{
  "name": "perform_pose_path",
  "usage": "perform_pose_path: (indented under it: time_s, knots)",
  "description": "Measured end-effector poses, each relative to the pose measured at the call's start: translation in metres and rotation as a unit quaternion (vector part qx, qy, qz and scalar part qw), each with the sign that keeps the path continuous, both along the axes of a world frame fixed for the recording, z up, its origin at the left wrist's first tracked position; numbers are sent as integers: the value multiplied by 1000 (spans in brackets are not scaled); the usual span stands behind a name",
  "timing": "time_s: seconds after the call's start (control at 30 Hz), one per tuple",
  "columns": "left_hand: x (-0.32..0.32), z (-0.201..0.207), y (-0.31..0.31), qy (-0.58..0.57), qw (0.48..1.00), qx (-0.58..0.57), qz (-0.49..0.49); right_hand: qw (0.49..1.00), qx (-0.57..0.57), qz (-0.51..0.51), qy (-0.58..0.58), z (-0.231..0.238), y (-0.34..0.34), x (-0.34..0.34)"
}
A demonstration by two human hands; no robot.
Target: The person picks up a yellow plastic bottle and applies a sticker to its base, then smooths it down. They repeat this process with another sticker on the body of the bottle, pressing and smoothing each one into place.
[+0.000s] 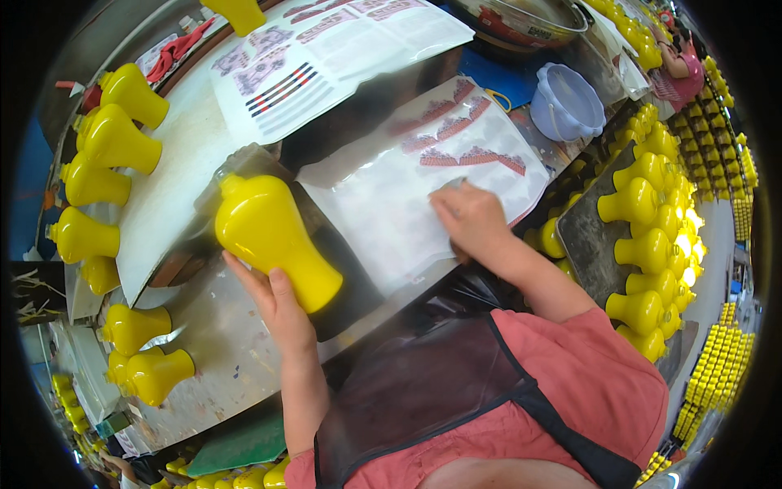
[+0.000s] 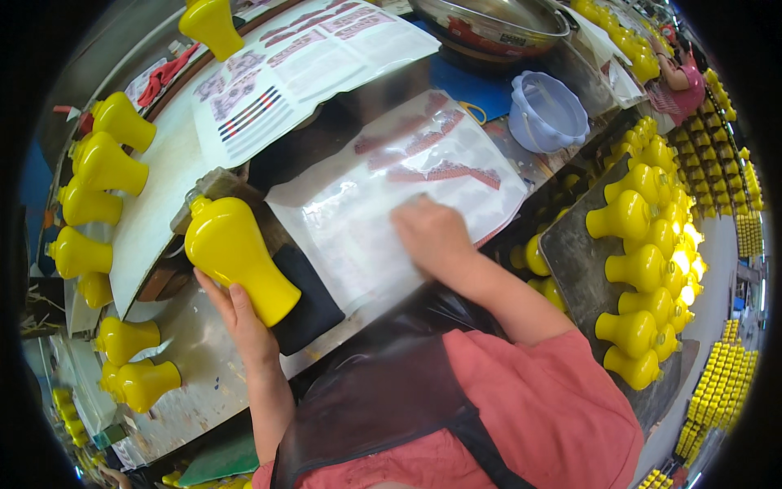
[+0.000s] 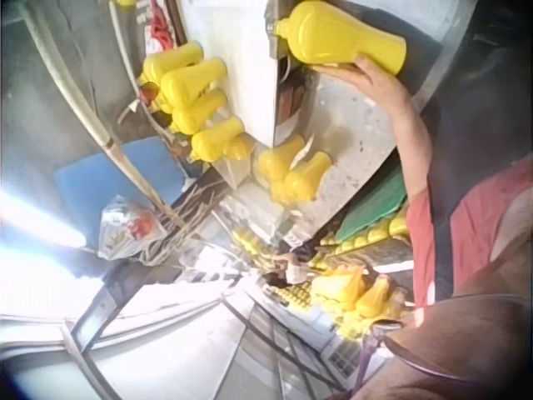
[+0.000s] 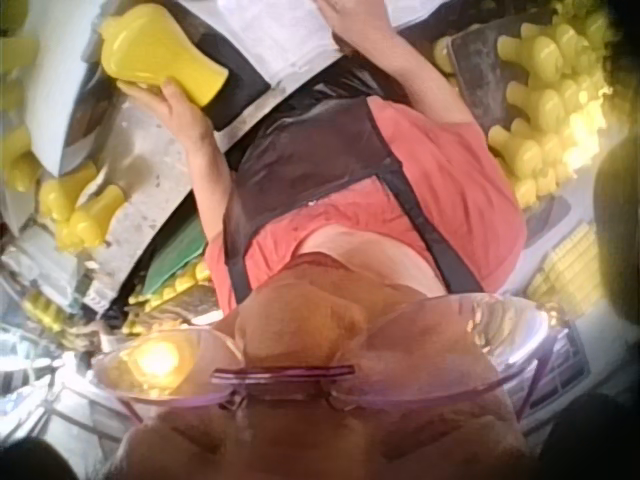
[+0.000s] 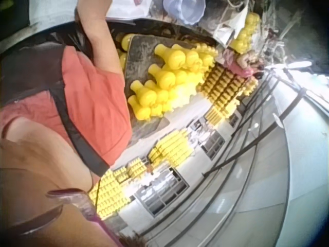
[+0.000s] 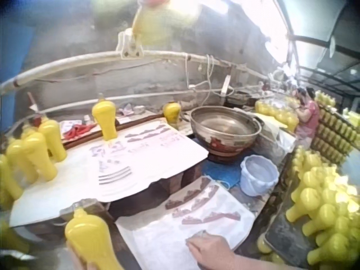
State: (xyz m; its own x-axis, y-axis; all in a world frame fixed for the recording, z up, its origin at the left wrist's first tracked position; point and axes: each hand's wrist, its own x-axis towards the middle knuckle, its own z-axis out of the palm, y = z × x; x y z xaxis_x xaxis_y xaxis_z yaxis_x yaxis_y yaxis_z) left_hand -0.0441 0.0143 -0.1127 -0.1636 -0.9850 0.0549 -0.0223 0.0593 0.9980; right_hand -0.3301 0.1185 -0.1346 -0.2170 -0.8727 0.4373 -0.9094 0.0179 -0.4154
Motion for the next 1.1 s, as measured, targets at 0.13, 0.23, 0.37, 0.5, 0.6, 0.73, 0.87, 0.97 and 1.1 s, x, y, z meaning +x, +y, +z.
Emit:
perform_pose_path:
  time_s: [0.13,0.23,0.37,0.5,0.6,0.73,0.87,0.97,1.1]
  knots:
    - [-1,0,1,4,1000,2,12,980,88,-172,44,4,12,-53]
    - [-1,-1,1,0,1000,13,23,951,136,-275,50,9,28,-84]
    - [-1,-2,1,2,1000,11,25,945,206,-253,11,10,42,-99]
    - [-2,2,2,37,999,22,22,956,215,-197,-29,13,38,-97]
    - [-3,5,2,66,997,38,15,959,201,-197,-27,16,29,-96]
    - [-3,8,0,108,991,72,19,963,212,-168,-7,14,27,-95]
    - [-6,14,4,19,998,-38,54,963,194,-186,13,8,36,-98]
    - [-11,22,15,-138,942,-289,95,977,162,-131,45,8,37,-105]
    - [-22,36,32,-122,932,-324,-108,977,194,-77,-37,24,23,-105]
